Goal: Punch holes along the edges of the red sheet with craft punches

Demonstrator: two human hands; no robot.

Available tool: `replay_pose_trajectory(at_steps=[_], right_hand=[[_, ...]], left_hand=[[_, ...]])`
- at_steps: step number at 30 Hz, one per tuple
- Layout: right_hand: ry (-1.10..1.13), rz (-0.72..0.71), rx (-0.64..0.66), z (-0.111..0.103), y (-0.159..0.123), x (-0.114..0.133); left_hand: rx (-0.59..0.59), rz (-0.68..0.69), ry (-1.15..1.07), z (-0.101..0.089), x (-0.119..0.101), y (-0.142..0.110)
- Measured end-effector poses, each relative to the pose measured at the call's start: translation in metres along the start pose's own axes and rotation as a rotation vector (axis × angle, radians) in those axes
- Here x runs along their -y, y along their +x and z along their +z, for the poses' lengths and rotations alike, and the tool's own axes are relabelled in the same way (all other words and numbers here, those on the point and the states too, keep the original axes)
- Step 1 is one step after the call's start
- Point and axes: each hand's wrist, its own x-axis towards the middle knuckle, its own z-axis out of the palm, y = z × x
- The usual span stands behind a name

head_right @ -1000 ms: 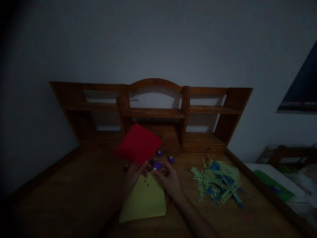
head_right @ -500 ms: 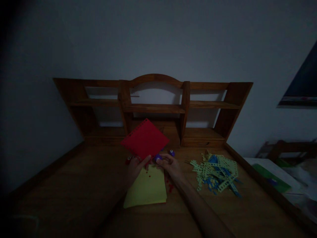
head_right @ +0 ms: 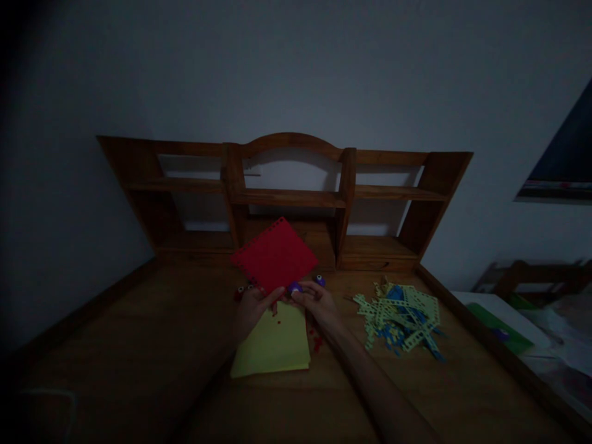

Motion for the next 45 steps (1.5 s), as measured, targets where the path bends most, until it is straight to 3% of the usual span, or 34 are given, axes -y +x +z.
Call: replay_pose_trajectory(at_steps=[10,21,29,36,45], right_hand=[[0.039,0.025,-0.035,0.001,-0.002,0.007],[0.192,0.072,-0.068,-0.007,0.003,-0.003],[0.156,0.061,0.013,-0.006,0.004,-0.007],[0.057,0.085,-0.025,-0.004,0.001,-0.002],[0.085,0.069,-0.041,0.000,0.001,0.002]], left_hand=[[-0.049,-0.006,0.000,0.010,0.011,-0.003],[-0.135,0.004,-0.080,-0.001,0.002,0.006],[-0.088,-0.010,-0.208,-0.002,0.001,0.005],[-0.073,0.002,-0.222,0.002,-0.001,0.002],[-0.056,0.017,-0.198,0.003,0.004,0.003]])
